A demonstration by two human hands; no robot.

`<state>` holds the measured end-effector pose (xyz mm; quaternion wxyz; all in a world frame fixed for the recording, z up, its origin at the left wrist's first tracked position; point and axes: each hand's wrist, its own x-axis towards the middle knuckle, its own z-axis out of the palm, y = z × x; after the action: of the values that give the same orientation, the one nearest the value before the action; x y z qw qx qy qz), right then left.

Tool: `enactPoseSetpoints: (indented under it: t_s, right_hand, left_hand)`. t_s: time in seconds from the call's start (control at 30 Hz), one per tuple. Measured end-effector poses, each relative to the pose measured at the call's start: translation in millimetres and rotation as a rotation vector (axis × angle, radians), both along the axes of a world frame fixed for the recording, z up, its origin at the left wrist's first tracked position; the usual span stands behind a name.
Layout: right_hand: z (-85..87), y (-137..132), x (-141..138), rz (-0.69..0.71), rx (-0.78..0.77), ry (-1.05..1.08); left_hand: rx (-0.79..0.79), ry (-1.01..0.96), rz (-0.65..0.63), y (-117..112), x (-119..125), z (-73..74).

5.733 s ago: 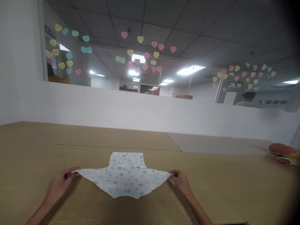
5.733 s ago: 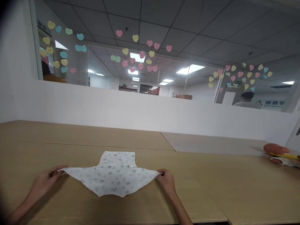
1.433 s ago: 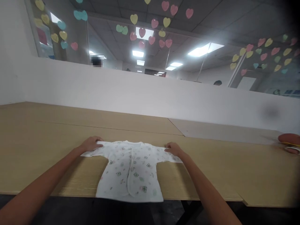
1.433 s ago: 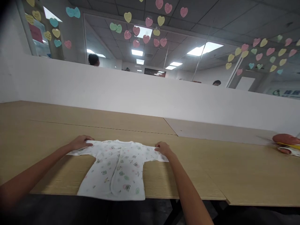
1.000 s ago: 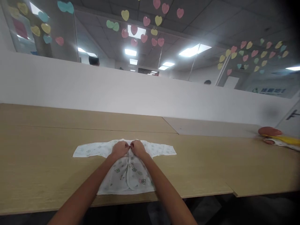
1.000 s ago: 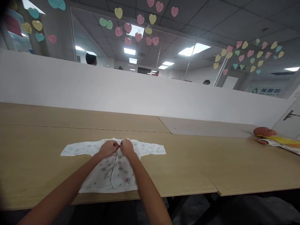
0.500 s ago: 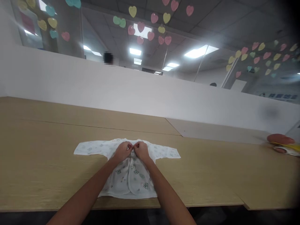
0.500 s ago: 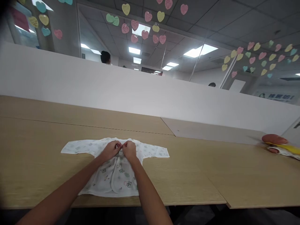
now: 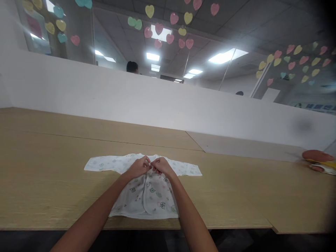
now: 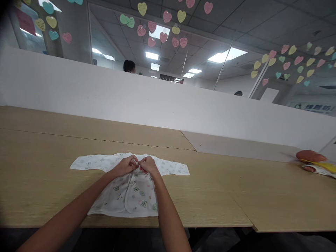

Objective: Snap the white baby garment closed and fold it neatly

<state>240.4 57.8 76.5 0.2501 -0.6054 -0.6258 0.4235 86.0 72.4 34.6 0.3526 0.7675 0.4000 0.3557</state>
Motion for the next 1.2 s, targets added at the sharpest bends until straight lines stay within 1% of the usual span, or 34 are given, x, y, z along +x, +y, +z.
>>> enactPoseSetpoints:
  t_s: [0.07,0.13,0.2,0.27,0.33,0.4,0.5,0.63,0.73,0.83,0.97,1.03,1.13,1.2]
  right_hand:
    - [1.0,-0.8,3.8,0.067,-0.047,-0.064]
    - [1.2,-1.7,6.3,0.148,-0.096,-0.124]
    - [1.2,-2.3,7.6,0.21,-0.111,-0.142]
    - [1.3,-2.6,7.8,0.236,-0.099,-0.123]
    - [1.8,-2.7,7.2,0.227,-0.093,-0.114]
    - [2.4,-2.7,6.1,0.203,-0.099,-0.113]
    - [2.3,-2.1,4.5,0.165,-0.122,-0.104]
    - [1.8,-1.4,4.5,0.109,-0.116,-0.08]
    - [2.3,-1.5,5.8,0.121,-0.111,-0.021]
    - [2.1,-0.9,7.8,0.131,-0.109,0.012]
    - [2.5,0.8,13.6,0.124,-0.086,-0.045]
    - [5.2,-0.1,17.0,0.185,-0.11,-0.103]
    - [11.9,-5.3,17.9,0.378,-0.215,-0.137]
    - [15.8,-9.7,14.9,0.468,-0.265,-0.172]
  left_hand:
    - [-0.014,0.059,-0.021,0.4,-5.2,2.2]
    - [-0.018,0.074,-0.044,1.5,-9.1,2.7]
    - [-0.068,0.019,-0.087,3.0,-10.9,2.0]
    - [-0.146,-0.056,-0.115,4.4,-10.8,0.9]
    - [-0.204,-0.105,-0.115,5.2,-9.7,0.4]
    - [-0.224,-0.137,-0.117,5.2,-8.4,0.6]
    - [-0.212,-0.193,-0.097,3.4,-6.6,2.3]
    - [-0.2,-0.251,-0.052,-0.1,-4.4,5.1]
    - [-0.184,-0.277,-0.044,-1.3,-2.6,5.4]
    - [-0.164,-0.313,-0.067,-1.6,-0.3,5.6]
    - [-0.221,-0.337,-0.067,-4.2,-1.2,9.3]
    - [-0.323,-0.288,-0.084,-6.3,-5.5,13.0]
    - [-0.52,-0.201,-0.146,-10.0,-15.3,20.4]
    - [-0.588,-0.156,-0.183,-12.9,-20.8,25.8]
